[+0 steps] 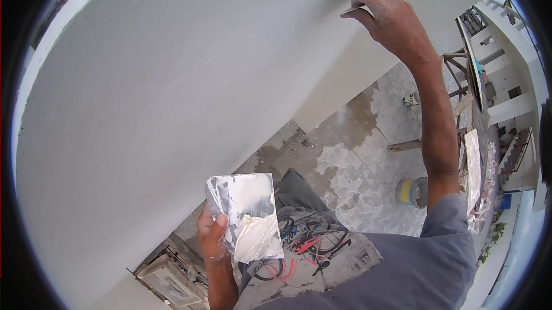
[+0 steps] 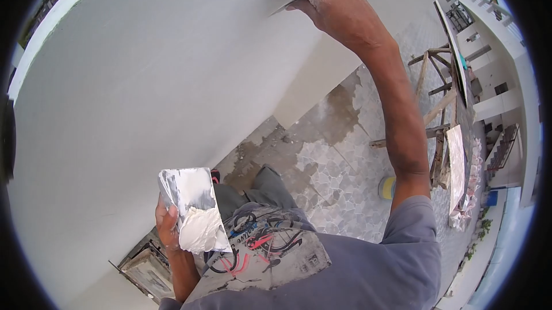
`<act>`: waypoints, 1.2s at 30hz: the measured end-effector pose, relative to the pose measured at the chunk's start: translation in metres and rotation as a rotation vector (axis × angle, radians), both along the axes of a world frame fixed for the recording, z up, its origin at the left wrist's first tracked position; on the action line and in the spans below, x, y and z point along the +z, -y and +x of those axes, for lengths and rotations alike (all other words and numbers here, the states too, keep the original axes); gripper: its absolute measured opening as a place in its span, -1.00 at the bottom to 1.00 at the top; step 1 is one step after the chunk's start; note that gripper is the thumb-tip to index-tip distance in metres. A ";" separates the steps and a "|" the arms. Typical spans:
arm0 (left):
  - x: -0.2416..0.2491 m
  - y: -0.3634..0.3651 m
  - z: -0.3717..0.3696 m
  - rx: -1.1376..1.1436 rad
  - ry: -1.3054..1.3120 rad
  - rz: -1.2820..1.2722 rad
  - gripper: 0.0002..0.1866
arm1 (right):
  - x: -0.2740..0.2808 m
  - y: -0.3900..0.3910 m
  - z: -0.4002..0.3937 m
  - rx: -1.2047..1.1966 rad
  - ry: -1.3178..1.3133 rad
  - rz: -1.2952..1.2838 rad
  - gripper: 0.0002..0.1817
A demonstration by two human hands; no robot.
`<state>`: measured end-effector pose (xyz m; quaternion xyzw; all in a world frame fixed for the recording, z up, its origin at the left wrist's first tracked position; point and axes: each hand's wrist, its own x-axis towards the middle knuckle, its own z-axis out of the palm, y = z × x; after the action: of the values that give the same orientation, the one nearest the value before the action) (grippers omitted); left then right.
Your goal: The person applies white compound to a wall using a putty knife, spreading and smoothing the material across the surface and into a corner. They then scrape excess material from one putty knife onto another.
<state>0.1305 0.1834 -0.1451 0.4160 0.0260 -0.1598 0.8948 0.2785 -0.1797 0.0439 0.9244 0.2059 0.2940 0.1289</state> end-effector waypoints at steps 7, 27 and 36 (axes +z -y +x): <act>0.003 0.002 0.005 -0.011 0.022 0.021 -0.32 | -0.035 0.004 0.023 0.093 0.107 -0.009 -0.79; 0.007 0.008 0.008 -0.024 0.054 -0.008 -0.35 | -0.036 0.016 0.014 0.075 0.084 0.030 -0.80; 0.011 0.007 0.014 -0.027 0.043 -0.008 -0.33 | -0.047 0.009 0.020 0.028 0.033 0.030 -0.82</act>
<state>0.1444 0.1760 -0.1339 0.4161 0.0004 -0.1630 0.8946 0.2989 -0.1884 -0.0032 0.9184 0.2122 0.3138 0.1144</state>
